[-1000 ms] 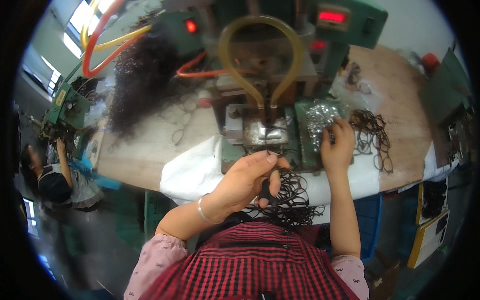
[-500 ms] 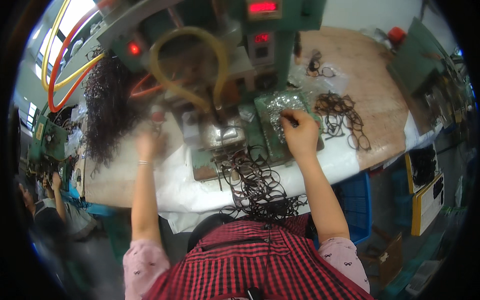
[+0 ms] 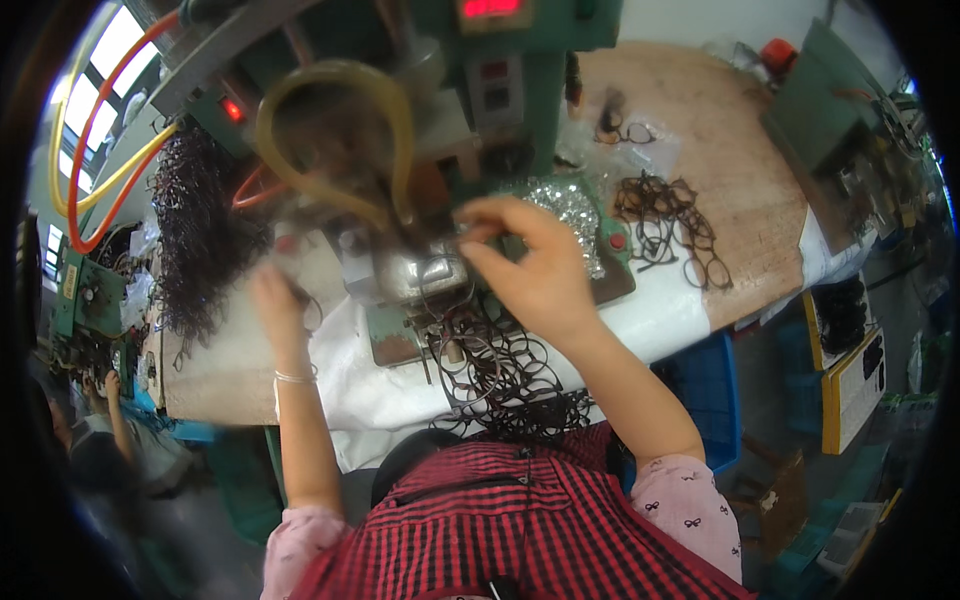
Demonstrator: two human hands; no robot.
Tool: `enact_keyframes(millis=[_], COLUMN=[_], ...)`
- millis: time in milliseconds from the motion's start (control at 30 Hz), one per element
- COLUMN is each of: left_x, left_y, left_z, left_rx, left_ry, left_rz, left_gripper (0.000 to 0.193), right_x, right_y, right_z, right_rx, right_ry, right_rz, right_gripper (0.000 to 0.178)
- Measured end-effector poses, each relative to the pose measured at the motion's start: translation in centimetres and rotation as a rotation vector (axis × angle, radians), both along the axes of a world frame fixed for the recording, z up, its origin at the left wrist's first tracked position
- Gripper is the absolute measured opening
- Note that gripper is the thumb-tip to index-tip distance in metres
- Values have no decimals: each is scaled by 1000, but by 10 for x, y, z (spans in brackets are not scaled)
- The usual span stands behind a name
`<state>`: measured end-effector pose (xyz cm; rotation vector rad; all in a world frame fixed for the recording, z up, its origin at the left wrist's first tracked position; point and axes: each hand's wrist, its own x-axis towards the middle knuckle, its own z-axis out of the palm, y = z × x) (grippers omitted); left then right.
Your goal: The person assembles eyeglasses by placing frames into a machine, inserting nose pads, and operating a lever to secure the parts. The person handles multiple frames and nose pads, placing finished units on the table.
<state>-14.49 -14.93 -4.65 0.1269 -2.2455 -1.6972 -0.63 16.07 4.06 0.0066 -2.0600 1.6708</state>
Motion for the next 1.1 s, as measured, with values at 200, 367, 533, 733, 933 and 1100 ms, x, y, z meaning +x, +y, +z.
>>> enact_keyframes(millis=[200, 367, 533, 733, 933, 1100], left_x=[59, 74, 71, 96, 86, 96], left_y=[14, 59, 82, 96, 109, 106], left_z=[29, 132, 137, 100, 86, 76], left_rx=[507, 339, 267, -478, -617, -526], left_ry=[106, 642, 752, 1094, 1280, 1159], left_rz=[-292, -485, -589, -868, -911, -863], left_gripper=[11, 9, 7, 19, 27, 29], right_x=[-17, -15, 4, -14, -1, -6], right_y=[-21, -36, -46, 35, 66, 69], right_z=[-20, -1, 4, -53, -97, -99], right_rx=[-215, -421, -396, 660, 823, 799], right_ry=[-41, -82, 14, -147, -182, -38], right_rz=[15, 125, 74, -327, -543, -550], right_gripper=[44, 49, 48, 30, 16, 10])
